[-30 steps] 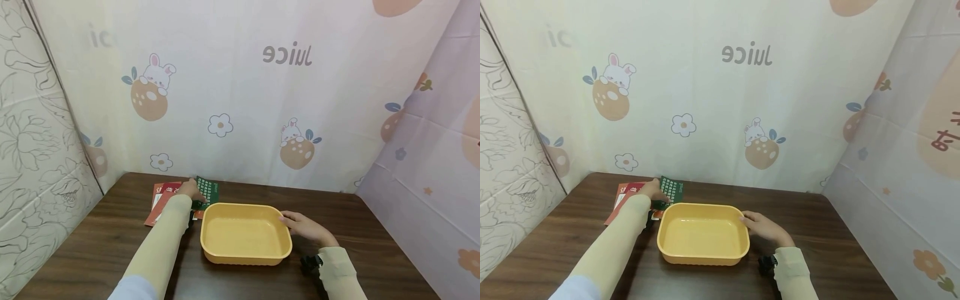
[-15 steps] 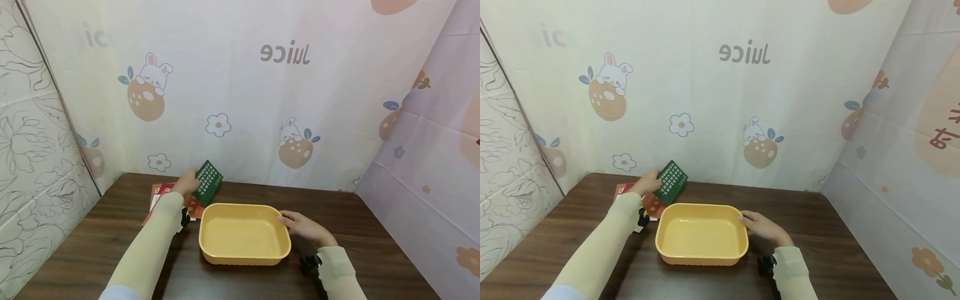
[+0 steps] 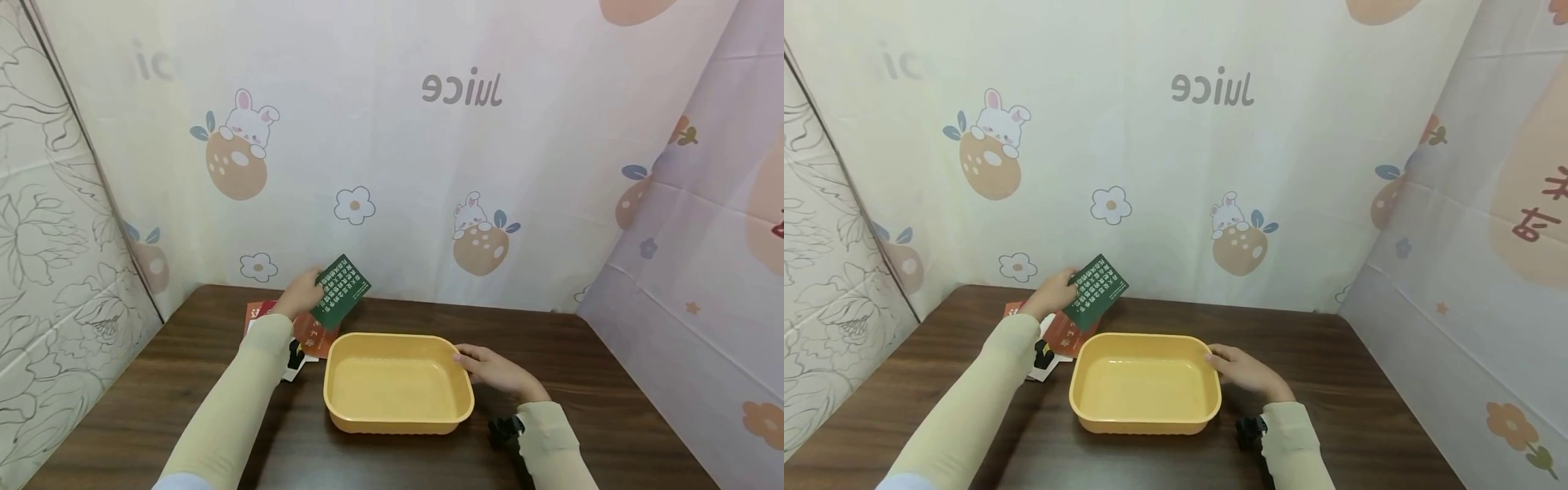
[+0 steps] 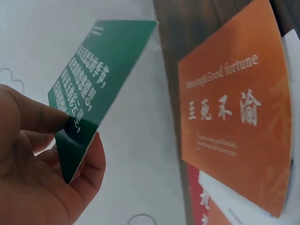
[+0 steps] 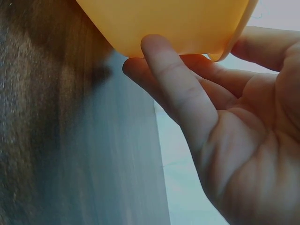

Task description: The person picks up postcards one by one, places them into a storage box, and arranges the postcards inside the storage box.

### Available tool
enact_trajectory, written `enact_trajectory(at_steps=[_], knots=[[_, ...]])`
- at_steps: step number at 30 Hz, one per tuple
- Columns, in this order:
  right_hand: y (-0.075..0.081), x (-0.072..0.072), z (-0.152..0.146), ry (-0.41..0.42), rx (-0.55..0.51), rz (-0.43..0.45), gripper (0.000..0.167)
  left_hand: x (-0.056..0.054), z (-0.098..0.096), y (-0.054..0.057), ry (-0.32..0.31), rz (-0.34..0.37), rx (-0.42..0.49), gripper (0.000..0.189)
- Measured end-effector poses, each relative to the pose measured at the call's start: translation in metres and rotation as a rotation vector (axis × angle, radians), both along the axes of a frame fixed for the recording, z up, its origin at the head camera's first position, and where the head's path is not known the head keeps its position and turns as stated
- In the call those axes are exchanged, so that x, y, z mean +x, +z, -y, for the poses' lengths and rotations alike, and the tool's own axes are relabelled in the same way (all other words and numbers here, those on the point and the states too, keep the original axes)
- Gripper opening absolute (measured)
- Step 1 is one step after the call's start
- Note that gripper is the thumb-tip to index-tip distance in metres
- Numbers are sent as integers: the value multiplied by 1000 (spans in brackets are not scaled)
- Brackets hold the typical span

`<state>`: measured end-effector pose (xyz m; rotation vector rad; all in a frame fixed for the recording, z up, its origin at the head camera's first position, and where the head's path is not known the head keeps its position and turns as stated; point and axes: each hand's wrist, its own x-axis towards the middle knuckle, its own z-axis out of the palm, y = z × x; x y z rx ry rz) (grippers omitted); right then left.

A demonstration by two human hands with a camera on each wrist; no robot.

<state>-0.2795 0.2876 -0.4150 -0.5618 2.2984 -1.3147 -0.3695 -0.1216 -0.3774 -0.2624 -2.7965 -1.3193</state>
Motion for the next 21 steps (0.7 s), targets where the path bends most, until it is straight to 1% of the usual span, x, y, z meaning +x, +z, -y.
enact_trajectory(at_steps=[3, 6, 10, 14, 17, 21], knots=[[0, 0, 0, -6, 2, -5, 54, 4, -2, 6, -15, -19, 25, 45], [1, -1, -1, -11, 20, -24, 54, 8, -5, 12, -25, -45, 31, 45], [-1, -1, -1, -15, 24, -27, 54, 14, -10, 20, -45, -111, -10, 44], [-3, -2, -2, -12, 13, -15, 55, 23, -15, 29, -94, -122, 1, 43], [-5, -3, -3, -6, 9, -10, 55, 32, -19, 36, -132, -140, -18, 44], [-6, -4, -4, -8, 8, -13, 55, 41, -27, 42, -179, -180, -49, 41]])
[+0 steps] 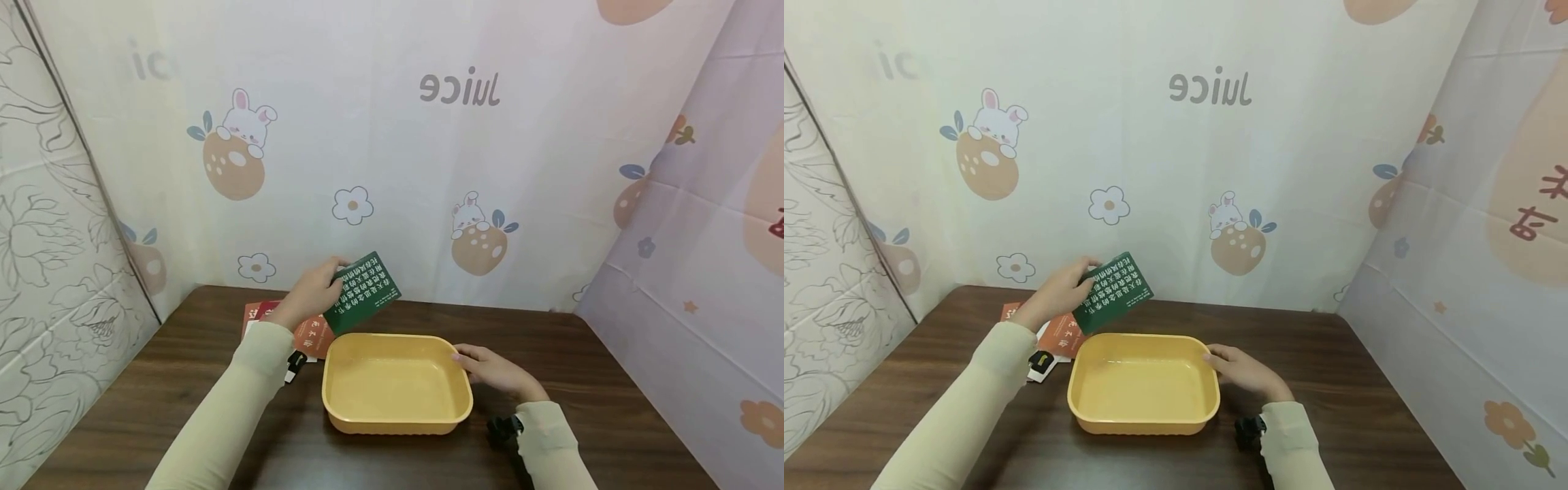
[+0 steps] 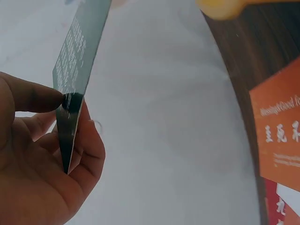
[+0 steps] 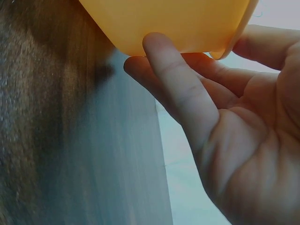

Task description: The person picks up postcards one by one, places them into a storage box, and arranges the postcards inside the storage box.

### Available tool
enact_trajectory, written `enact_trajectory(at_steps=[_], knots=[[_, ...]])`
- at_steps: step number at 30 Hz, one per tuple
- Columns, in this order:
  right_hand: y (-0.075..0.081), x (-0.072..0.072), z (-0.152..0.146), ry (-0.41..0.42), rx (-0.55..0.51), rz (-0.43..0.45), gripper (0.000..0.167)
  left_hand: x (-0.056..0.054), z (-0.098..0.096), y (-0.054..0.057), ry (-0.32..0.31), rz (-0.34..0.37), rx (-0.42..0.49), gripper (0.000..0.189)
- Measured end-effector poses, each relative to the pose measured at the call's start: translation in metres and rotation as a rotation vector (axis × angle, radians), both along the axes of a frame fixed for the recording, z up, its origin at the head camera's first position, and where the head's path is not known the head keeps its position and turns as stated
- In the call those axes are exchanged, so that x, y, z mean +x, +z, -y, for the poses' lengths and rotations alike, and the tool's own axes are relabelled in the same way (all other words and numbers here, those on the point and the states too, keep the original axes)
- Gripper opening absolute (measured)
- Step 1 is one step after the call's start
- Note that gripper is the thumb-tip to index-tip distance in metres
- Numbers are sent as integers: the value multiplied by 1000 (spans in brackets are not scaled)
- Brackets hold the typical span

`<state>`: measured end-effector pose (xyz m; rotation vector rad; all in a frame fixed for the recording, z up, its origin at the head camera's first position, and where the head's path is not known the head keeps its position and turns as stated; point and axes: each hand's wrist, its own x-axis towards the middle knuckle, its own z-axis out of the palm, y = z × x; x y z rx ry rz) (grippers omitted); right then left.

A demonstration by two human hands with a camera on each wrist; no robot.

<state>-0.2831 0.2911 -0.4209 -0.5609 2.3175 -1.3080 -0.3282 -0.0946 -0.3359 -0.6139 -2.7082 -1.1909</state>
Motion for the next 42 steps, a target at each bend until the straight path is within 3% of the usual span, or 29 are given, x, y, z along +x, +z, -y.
enact_trajectory(at_steps=[5, 12, 19, 29, 38, 42], knots=[[1, 0, 1, -4, 8, -7, 55, 10, -12, 1, -104, 17, 14, 33], [3, 1, 3, -33, 32, -6, 56, 21, -21, -3, -212, 6, -105, 34], [3, 3, 5, -43, 48, -8, 56, 28, -32, -10, -277, 109, -101, 32], [2, -1, 4, -44, 39, 1, 57, 29, -50, -32, -378, 145, -308, 29], [3, -1, 3, -39, 20, 4, 56, 25, -57, -36, -442, 181, -469, 32], [2, 1, 3, -7, -17, 28, 55, 24, -63, -39, -456, 159, -537, 27]])
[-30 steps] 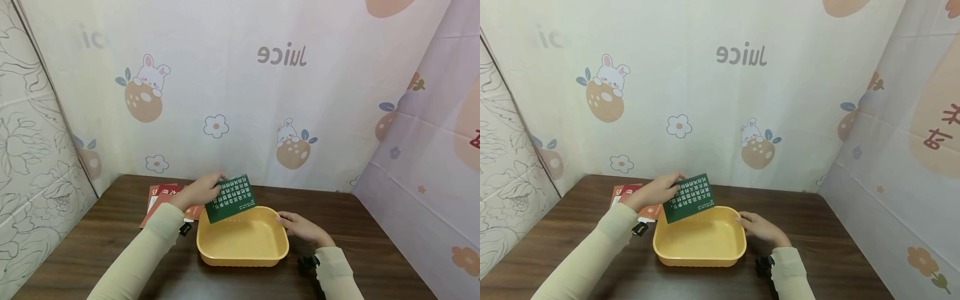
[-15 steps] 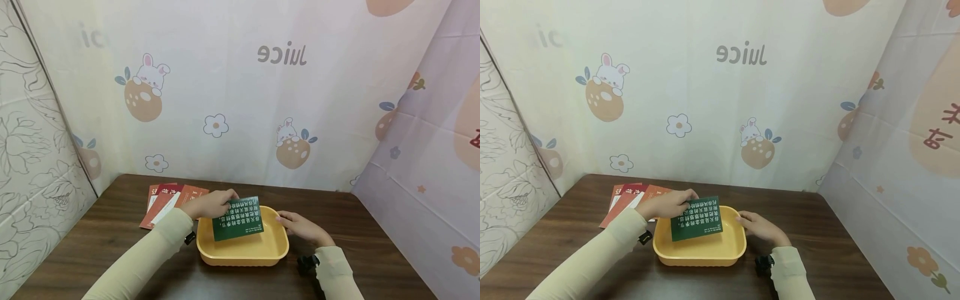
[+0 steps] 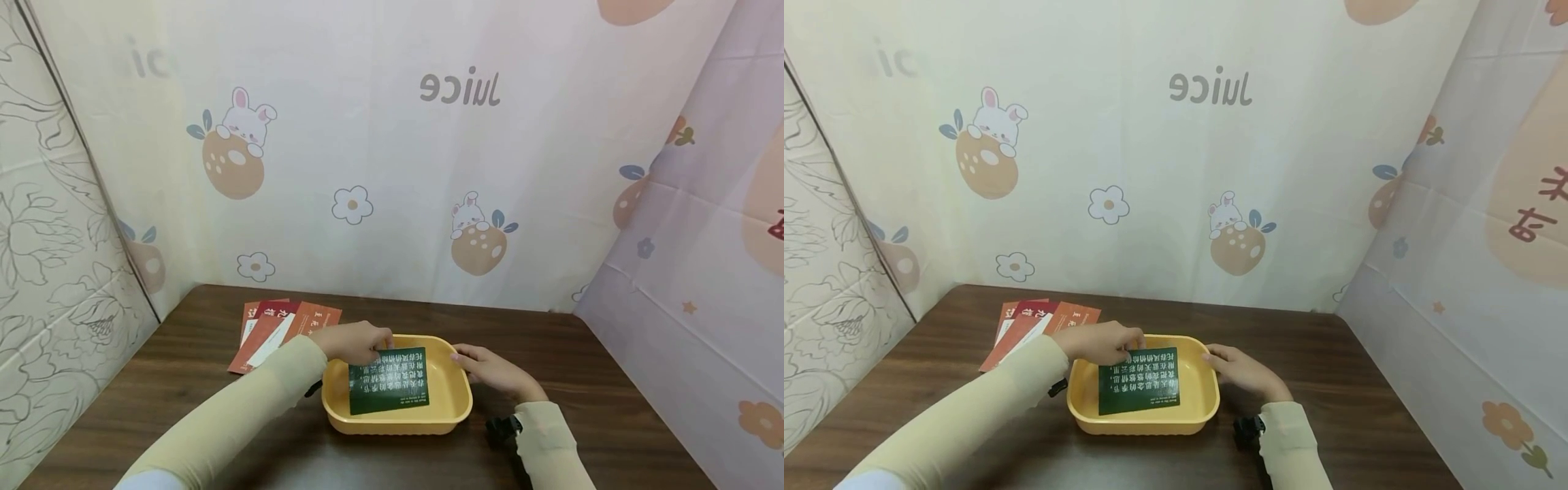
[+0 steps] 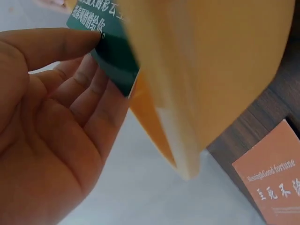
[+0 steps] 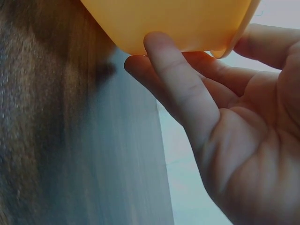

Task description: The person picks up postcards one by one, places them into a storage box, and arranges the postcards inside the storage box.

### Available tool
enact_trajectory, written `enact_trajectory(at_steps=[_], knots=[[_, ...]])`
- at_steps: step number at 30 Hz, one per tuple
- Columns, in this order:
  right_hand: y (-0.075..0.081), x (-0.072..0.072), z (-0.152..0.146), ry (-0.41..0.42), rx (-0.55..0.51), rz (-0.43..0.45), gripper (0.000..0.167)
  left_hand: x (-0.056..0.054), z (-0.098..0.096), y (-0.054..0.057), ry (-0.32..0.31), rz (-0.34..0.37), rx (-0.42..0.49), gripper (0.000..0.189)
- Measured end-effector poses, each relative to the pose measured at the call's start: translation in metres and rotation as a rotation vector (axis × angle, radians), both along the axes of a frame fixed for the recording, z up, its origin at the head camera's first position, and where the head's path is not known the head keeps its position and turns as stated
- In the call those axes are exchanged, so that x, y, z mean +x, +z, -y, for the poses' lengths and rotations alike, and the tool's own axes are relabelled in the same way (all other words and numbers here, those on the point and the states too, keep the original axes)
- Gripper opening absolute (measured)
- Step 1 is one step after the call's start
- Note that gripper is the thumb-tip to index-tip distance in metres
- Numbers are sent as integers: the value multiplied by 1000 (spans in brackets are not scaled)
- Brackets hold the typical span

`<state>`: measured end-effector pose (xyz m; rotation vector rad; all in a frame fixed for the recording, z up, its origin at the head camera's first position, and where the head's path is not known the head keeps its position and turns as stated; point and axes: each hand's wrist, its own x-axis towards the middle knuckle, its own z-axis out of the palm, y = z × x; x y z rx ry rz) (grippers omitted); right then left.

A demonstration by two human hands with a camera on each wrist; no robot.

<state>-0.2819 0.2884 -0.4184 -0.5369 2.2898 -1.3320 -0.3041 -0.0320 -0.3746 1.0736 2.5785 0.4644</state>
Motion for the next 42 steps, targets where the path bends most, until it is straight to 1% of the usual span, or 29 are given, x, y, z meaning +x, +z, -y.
enact_trajectory(at_steps=[3, 5, 10, 14, 16, 19, 23, 26, 29, 33, 38, 42], knots=[[0, 0, 0, 10, -12, 4, 55, -1, -5, -2, -11, -35, -30, 22], [0, 0, -1, 8, -11, 1, 55, -1, -8, -3, -13, -44, -49, 20], [-1, 1, 0, -11, 3, 1, 56, 0, -14, -6, -8, -70, -132, 22], [0, 2, 1, -23, 13, -5, 56, -1, -20, -7, -7, -139, -220, 28], [0, 3, 0, -21, 16, -10, 55, -3, -23, -8, -13, -168, -259, 31], [-1, 2, -1, -19, 20, -12, 55, -5, -30, -6, -33, -197, -307, 31], [-1, 2, -3, -19, 18, -10, 55, -6, -40, 0, -37, -222, -364, 27], [-1, 2, -2, -14, 15, -12, 55, -4, -46, 3, -20, -225, -420, 24], [-2, 2, -1, -14, 18, -14, 55, -1, -50, 2, -25, -248, -475, 23], [-2, 1, 0, -23, 25, -19, 56, 3, -54, -3, -17, -283, -487, 25], [-1, 0, 1, -15, 25, -26, 55, 6, -54, -10, 12, -287, -478, 26], [-2, -1, 1, -8, 24, -28, 55, 8, -54, -11, 6, -297, -452, 25]])
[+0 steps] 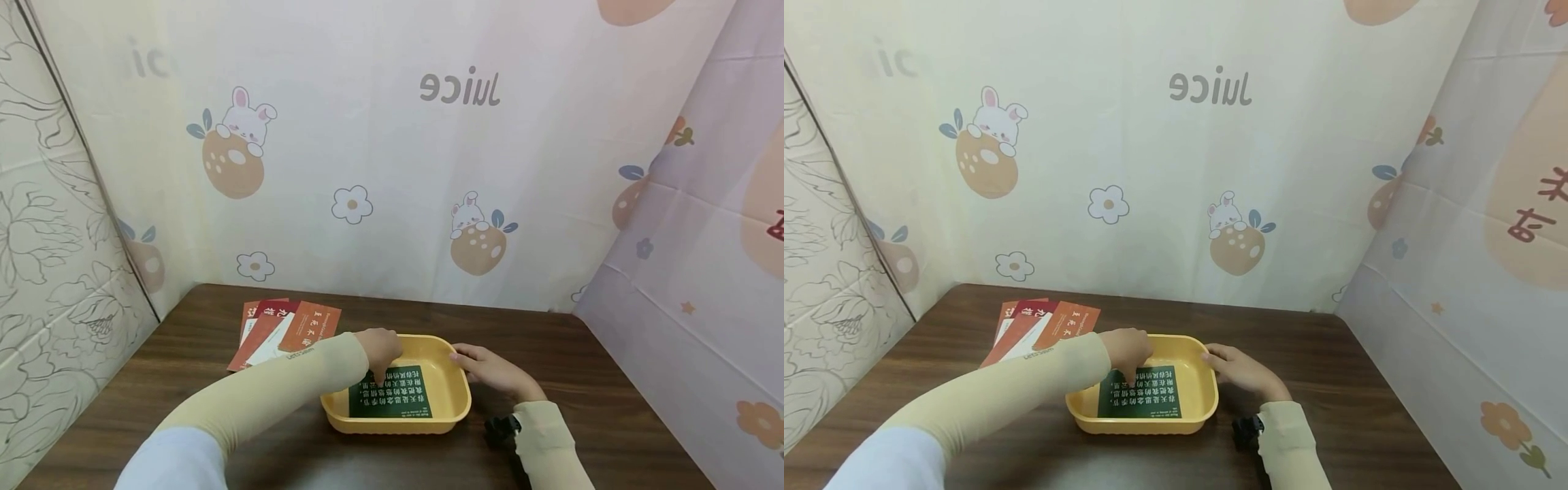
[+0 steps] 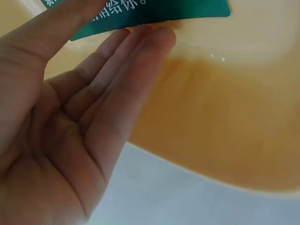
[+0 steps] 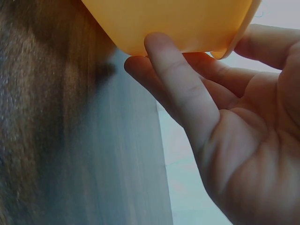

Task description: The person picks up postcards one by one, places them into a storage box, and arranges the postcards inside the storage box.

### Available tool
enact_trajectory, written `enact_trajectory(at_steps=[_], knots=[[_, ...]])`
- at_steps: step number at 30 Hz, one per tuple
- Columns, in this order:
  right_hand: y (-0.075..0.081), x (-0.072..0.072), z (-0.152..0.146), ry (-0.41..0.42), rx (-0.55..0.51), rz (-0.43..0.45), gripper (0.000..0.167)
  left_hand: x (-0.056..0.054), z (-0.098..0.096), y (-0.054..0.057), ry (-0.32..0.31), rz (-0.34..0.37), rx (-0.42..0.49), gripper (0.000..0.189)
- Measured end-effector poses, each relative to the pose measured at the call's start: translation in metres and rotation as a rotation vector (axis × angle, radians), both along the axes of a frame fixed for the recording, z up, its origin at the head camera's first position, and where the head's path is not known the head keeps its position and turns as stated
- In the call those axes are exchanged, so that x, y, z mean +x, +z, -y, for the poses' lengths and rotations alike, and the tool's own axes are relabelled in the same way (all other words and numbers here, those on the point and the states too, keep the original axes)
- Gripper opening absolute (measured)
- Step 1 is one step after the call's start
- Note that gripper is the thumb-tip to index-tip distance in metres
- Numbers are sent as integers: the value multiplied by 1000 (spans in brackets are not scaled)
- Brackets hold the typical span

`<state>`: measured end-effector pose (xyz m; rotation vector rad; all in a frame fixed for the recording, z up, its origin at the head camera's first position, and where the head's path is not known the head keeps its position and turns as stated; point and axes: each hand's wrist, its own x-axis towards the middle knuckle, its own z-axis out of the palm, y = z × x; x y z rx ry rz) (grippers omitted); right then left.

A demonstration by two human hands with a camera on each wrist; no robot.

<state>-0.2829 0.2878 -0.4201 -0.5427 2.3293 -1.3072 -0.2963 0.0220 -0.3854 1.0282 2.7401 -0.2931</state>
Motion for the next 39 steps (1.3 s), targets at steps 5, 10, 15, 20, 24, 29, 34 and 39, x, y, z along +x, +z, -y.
enact_trajectory(at_steps=[5, 10, 15, 20, 24, 29, 34, 39], knots=[[0, -1, 0, 4, 8, -2, 54, 1, 2, 9, 9, 14, 34, 26], [1, -1, 0, 5, 18, -10, 53, -1, 10, 26, 22, 61, 119, 26], [2, -1, -2, 7, 9, -12, 53, -1, 25, 43, 9, 125, 258, 32], [2, -1, -2, 5, 4, -8, 54, -4, 46, 56, -16, 139, 407, 28], [0, 0, 0, 5, -3, -2, 55, -8, 67, 62, 48, 153, 525, 24], [-1, 2, 0, -3, -7, 0, 55, -15, 88, 66, 114, 154, 614, 24], [0, 1, 0, -11, 1, -4, 56, -18, 102, 68, 138, 114, 651, 22], [0, 0, 1, -19, 8, 1, 58, -25, 118, 56, 196, 112, 681, 23]])
